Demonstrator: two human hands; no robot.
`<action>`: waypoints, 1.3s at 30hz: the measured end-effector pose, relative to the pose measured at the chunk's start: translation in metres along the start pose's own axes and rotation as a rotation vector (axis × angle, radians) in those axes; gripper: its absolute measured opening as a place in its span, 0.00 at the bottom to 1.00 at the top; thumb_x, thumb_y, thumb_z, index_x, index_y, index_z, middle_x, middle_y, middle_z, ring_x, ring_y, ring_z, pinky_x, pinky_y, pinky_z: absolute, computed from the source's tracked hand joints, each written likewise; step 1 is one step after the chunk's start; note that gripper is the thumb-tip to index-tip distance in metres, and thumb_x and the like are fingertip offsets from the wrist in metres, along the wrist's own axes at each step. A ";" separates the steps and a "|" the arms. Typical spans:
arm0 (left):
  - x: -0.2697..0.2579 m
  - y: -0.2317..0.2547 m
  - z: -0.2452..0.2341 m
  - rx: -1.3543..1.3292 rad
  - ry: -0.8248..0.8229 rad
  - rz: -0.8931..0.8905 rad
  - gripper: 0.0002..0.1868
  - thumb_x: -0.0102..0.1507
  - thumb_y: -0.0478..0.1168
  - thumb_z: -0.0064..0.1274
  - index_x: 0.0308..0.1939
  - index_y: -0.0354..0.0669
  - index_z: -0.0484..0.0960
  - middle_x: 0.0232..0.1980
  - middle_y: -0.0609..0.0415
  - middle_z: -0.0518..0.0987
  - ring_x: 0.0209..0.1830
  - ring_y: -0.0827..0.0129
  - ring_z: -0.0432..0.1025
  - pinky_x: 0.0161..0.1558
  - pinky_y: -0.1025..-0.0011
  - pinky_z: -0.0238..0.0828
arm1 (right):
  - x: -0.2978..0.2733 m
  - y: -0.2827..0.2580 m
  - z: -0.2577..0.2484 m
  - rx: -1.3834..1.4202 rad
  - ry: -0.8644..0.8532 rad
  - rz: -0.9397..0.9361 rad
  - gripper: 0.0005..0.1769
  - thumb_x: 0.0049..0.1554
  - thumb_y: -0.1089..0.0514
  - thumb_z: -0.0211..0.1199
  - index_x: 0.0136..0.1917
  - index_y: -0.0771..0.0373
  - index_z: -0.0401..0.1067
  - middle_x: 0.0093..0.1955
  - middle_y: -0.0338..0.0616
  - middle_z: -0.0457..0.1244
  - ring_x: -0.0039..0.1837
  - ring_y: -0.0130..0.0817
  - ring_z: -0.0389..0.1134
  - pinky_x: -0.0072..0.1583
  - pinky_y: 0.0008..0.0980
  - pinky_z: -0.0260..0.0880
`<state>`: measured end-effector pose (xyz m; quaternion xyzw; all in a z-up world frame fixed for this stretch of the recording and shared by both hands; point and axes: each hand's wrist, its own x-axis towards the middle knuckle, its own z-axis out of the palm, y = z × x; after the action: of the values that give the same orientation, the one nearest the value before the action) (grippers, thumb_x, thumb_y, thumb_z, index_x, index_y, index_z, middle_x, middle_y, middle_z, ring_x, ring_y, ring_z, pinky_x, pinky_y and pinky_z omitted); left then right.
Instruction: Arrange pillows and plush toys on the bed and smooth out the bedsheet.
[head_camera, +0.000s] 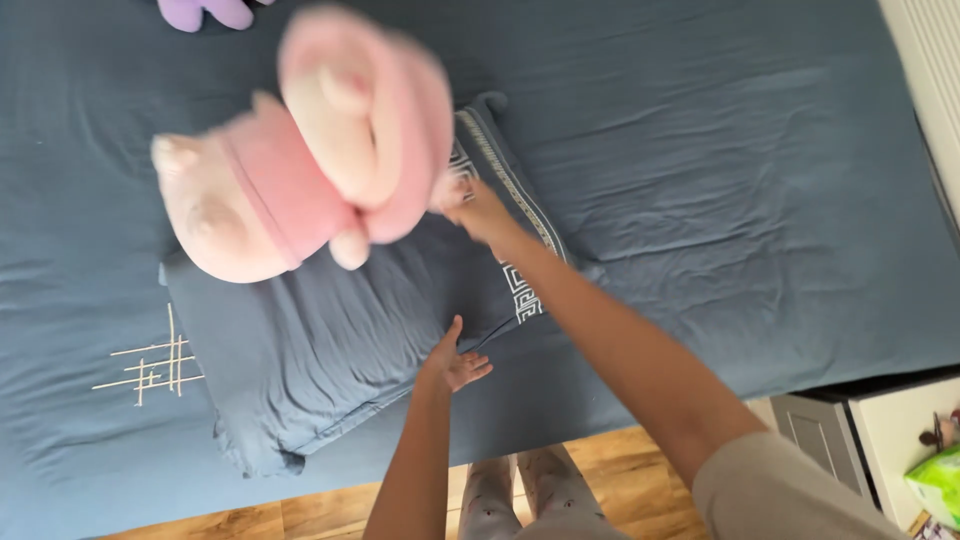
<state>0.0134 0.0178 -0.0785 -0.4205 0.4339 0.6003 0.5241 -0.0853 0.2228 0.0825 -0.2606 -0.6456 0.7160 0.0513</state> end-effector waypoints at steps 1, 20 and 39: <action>0.009 -0.006 -0.002 -0.129 -0.016 -0.060 0.57 0.62 0.57 0.62 0.80 0.44 0.39 0.79 0.28 0.47 0.80 0.36 0.49 0.70 0.38 0.60 | -0.002 0.044 -0.008 -0.063 0.004 0.051 0.22 0.52 0.62 0.66 0.60 0.59 0.69 0.42 0.37 0.64 0.38 0.20 0.61 0.38 0.23 0.59; 0.096 -0.197 0.040 0.457 0.210 0.668 0.10 0.64 0.33 0.47 0.42 0.37 0.85 0.35 0.54 0.83 0.33 0.73 0.78 0.36 0.74 0.77 | -0.239 0.277 -0.293 -0.786 0.548 -0.056 0.10 0.54 0.68 0.57 0.45 0.60 0.78 0.54 0.50 0.65 0.52 0.41 0.70 0.53 0.41 0.70; 0.231 -0.414 0.027 -0.754 -0.099 0.338 0.22 0.72 0.38 0.37 0.69 0.32 0.65 0.70 0.41 0.68 0.66 0.54 0.66 0.71 0.57 0.62 | -0.311 0.443 -0.326 0.886 0.544 0.850 0.25 0.67 0.48 0.46 0.70 0.65 0.61 0.66 0.51 0.63 0.67 0.42 0.66 0.65 0.39 0.72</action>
<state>0.4009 0.1353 -0.3266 -0.4768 0.2207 0.8140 0.2476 0.4418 0.3161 -0.2537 -0.6177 -0.0961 0.7800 0.0280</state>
